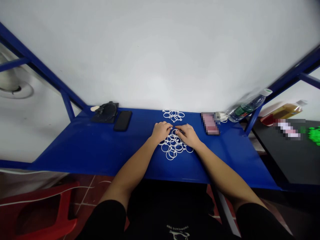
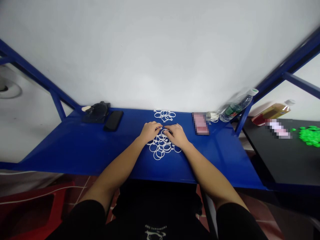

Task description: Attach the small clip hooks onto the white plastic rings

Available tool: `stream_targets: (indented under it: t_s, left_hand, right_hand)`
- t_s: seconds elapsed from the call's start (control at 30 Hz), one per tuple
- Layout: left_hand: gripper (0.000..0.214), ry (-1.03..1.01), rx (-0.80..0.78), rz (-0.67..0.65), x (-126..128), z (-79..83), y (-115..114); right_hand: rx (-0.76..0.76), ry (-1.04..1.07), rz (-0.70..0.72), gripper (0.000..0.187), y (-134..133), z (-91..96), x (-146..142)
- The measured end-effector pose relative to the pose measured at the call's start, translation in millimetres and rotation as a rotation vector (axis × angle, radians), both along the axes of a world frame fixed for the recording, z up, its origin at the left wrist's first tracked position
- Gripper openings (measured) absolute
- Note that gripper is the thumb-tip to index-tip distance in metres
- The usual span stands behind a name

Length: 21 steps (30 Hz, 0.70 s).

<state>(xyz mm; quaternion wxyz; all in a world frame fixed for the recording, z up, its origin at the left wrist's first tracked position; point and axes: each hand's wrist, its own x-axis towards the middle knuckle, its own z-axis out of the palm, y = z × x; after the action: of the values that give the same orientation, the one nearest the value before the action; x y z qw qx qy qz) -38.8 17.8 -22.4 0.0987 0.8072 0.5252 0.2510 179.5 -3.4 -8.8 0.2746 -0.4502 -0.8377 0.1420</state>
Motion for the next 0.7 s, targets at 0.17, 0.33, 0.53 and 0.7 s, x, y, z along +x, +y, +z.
stream_targets:
  t_s: [0.17,0.33,0.53,0.7]
  left_hand:
    - [0.016,-0.151,0.051,0.001,1.4,7.8,-0.6]
    - [0.015,-0.203,0.214,-0.107,7.8,17.7,-9.7]
    - [0.019,-0.261,0.296,-0.194,12.2,14.0,-15.2]
    - [0.018,-0.295,0.288,-0.19,12.8,10.4,-14.5]
  right_hand:
    - [0.045,0.06,-0.016,0.038,-0.8,0.4,-0.5]
    - [0.131,0.135,-0.052,0.032,-3.3,3.2,-0.1]
    - [0.211,0.215,0.01,0.026,-5.6,6.5,0.0]
    - [0.187,0.284,0.002,0.025,-7.6,5.5,-3.8]
